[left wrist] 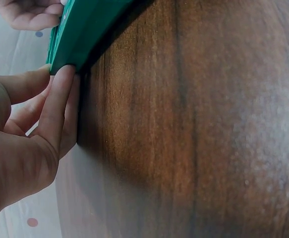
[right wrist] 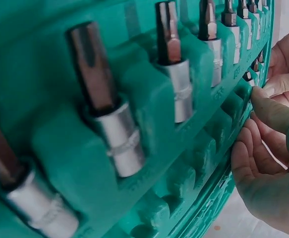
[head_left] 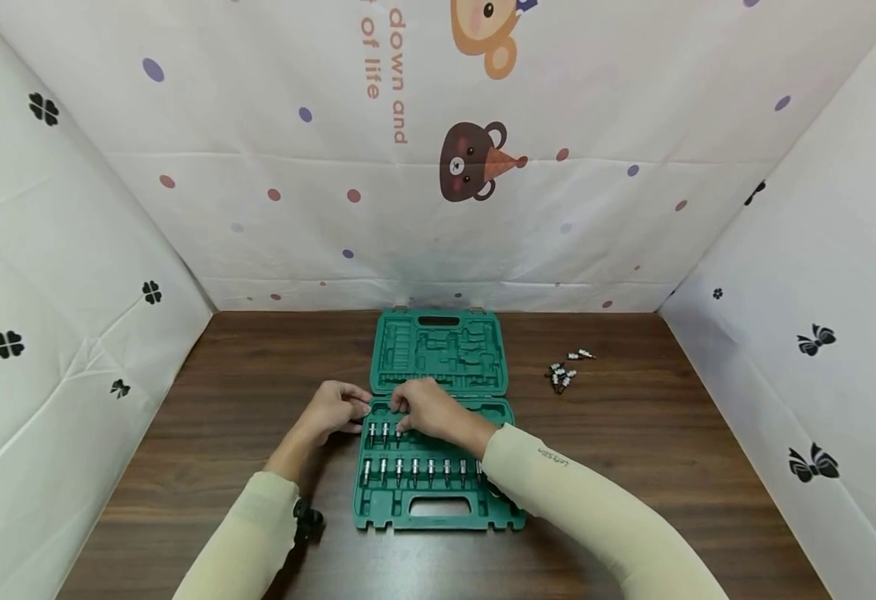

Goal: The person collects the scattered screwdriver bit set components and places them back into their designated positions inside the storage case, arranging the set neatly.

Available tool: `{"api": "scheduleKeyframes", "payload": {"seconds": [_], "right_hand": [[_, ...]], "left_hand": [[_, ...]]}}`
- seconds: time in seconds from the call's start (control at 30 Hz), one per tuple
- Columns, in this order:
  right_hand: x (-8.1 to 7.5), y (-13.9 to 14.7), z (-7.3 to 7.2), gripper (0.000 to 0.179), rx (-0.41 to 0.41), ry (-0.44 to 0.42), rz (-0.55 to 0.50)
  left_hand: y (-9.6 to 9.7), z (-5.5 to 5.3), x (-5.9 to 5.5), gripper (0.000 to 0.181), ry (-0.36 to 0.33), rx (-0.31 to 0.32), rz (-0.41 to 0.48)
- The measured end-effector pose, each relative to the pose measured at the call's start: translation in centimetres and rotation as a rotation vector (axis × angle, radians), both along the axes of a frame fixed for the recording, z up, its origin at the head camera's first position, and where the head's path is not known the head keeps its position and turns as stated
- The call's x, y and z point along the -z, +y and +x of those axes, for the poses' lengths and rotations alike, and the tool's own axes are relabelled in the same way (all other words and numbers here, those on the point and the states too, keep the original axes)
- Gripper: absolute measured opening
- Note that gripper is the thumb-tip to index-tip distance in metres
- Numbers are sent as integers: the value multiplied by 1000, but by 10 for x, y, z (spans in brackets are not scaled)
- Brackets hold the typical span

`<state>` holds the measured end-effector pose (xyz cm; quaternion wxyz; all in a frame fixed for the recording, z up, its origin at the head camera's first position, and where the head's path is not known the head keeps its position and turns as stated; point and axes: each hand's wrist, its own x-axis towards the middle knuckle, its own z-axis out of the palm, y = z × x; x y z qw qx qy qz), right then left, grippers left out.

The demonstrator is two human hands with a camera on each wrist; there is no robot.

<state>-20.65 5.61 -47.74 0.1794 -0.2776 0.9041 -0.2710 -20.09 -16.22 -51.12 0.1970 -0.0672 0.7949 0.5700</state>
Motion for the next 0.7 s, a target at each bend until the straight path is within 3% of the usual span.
{"api": "scheduleKeyframes", "payload": {"seconds": [0.37,0.7], "right_hand": [[3,-5,-4,20,12,19,51],[4,-2,-3,21,-1,21,38]], "left_hand": [[2,1,-1,22,3,-14,-12],[1,1,0,21,2,-18,-3]]}}
